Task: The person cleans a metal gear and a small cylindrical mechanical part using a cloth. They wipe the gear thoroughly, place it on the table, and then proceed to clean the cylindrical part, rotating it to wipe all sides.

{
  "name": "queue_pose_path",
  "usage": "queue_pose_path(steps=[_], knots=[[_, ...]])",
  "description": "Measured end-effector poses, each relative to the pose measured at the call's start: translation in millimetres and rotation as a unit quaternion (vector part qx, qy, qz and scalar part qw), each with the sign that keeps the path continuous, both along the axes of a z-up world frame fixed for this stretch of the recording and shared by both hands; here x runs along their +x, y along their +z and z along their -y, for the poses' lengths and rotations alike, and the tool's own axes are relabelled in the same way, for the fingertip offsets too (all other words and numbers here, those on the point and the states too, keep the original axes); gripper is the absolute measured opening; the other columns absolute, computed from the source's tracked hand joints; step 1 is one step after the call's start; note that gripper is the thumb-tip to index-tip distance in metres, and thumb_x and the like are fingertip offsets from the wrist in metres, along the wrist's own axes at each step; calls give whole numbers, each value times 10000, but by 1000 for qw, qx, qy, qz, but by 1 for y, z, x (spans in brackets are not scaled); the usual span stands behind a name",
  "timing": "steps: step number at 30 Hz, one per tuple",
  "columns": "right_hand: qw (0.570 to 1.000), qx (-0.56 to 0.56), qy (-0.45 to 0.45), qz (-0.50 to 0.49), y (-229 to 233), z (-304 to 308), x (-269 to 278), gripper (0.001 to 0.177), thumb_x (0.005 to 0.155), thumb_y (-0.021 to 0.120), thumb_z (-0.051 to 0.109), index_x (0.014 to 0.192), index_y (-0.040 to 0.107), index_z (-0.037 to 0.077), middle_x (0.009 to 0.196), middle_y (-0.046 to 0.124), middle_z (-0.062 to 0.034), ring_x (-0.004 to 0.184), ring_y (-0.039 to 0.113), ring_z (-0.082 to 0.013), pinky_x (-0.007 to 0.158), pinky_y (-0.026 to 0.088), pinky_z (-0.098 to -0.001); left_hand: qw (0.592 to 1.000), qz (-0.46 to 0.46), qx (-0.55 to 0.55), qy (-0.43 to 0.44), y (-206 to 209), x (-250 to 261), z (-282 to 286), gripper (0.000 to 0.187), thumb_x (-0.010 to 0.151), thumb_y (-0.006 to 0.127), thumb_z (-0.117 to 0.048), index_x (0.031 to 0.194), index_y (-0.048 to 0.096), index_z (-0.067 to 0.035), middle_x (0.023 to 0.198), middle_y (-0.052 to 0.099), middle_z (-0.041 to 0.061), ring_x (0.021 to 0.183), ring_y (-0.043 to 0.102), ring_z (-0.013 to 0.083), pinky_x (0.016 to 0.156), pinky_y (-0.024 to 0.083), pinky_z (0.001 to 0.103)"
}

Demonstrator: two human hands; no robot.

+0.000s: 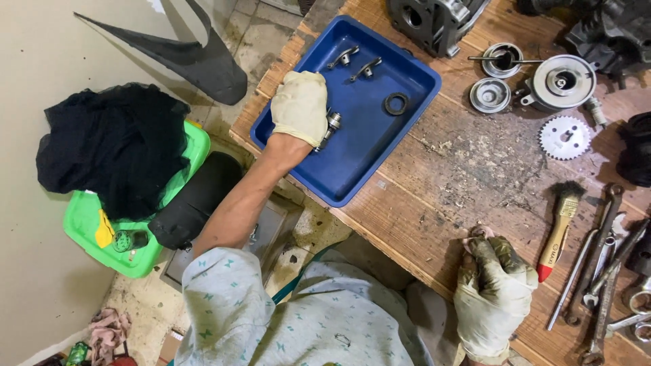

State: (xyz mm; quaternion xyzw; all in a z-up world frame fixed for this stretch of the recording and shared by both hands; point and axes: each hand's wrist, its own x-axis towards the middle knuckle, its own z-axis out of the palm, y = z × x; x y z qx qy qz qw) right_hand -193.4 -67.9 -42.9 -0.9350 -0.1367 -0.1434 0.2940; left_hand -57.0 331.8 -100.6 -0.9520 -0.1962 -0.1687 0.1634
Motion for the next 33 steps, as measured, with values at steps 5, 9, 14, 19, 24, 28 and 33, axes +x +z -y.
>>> queue_pose_path(steps=[5, 9, 14, 19, 24, 28, 33], knots=[[999, 20, -4, -27, -1, 0, 4, 349, 963, 789, 0, 1295, 764, 106, 1349, 725, -178, 1177, 692, -332, 1010, 512, -332, 997, 0, -68, -44, 5, 0, -4, 163, 728, 569, -54, 877, 590, -118, 728, 590, 156, 581, 641, 340, 396, 524, 475], [997, 67, 28, -4, 5, -1, 8, 304, 953, 755, -83, 1239, 765, 21, 1247, 746, -202, 1083, 739, -336, 976, 565, -335, 987, 37, -119, -100, -26, 11, -25, 305, 876, 715, -403, 814, 598, -128, 750, 637, 142, 706, 634, 370, 473, 523, 521], [997, 76, 35, 4, 9, -3, 9, 289, 973, 740, -86, 1238, 755, 27, 1233, 747, -191, 1128, 732, -340, 1016, 548, -354, 996, 22, -56, -65, -11, 12, -14, 48, 865, 589, -126, 891, 610, -92, 790, 648, 132, 736, 669, 341, 485, 559, 464], [993, 98, 60, 23, -3, -2, 12, 279, 1020, 664, -127, 1274, 696, -16, 1154, 742, -154, 1142, 722, -333, 1058, 534, -390, 994, 44, -26, -95, -11, 12, -17, 77, 892, 556, -146, 845, 579, -89, 728, 620, 126, 631, 636, 316, 530, 521, 444], [824, 536, -35, -179, 33, -12, 5, 467, 996, 652, 277, 1323, 591, -51, 1188, 676, -183, 917, 675, -182, 866, 627, -268, 841, -13, -541, 2, 157, -47, 96, 298, 889, 601, -313, 1162, 720, -304, 1160, 789, -74, 1042, 745, 103, 905, 536, 259], [662, 696, -180, -211, 43, -25, 28, 534, 812, 826, 198, 1272, 625, 15, 916, 682, -17, 855, 740, -141, 609, 618, -187, 742, 1, -655, -144, 137, -83, 167, 274, 828, 751, -131, 1102, 743, -137, 1140, 799, 9, 1034, 748, 90, 1011, 552, 218], [716, 646, -142, -221, 73, -56, 51, 334, 779, 762, -22, 1104, 696, -61, 734, 662, -147, 650, 662, -140, 551, 649, -360, 604, 22, -776, -183, 93, -87, 237, 288, 779, 811, 4, 1052, 790, -85, 1004, 773, 154, 958, 761, 254, 824, 648, 380]])
